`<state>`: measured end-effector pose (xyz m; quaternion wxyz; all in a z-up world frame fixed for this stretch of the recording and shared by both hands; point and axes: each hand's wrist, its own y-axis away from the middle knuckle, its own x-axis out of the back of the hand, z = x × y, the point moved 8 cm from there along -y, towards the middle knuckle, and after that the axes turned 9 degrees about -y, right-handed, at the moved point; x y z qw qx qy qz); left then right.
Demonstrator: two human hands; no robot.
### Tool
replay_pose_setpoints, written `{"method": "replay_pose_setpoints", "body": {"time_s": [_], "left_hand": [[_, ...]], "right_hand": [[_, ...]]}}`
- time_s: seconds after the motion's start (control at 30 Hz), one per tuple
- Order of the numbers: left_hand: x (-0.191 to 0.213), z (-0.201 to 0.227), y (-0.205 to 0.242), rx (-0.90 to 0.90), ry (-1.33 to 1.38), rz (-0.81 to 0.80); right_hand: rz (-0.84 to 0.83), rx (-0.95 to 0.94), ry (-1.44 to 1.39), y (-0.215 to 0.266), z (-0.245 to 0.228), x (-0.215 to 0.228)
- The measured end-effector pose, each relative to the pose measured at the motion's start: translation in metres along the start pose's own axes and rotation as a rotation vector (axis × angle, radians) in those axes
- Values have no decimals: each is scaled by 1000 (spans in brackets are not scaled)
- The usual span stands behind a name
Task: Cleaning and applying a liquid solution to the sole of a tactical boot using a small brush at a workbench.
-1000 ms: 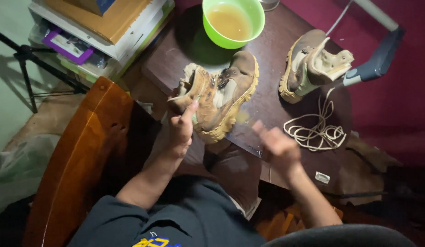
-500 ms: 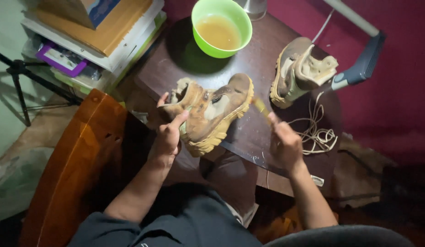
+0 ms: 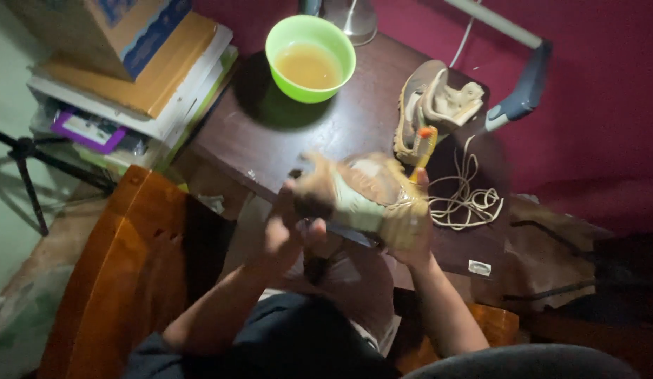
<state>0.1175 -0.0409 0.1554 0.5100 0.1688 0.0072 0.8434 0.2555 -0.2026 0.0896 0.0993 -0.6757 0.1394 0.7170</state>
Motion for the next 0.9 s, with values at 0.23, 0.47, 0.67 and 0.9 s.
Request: {"method": "replay_pose_setpoints", "body": {"time_s": [0.23, 0.47, 0.67, 0.9], "left_hand": [[27, 29, 47, -679, -701, 504], [64, 31, 24, -985, -384, 347], [50, -9, -4, -510, -285, 355], [26, -24, 5, -577, -631, 477]], "right_hand": [[-155, 274, 661, -21, 13, 10], [-211, 560, 1359, -21, 39, 17], [381, 433, 1493, -10, 9, 40], [518, 859, 1935, 77, 9, -3]]}}
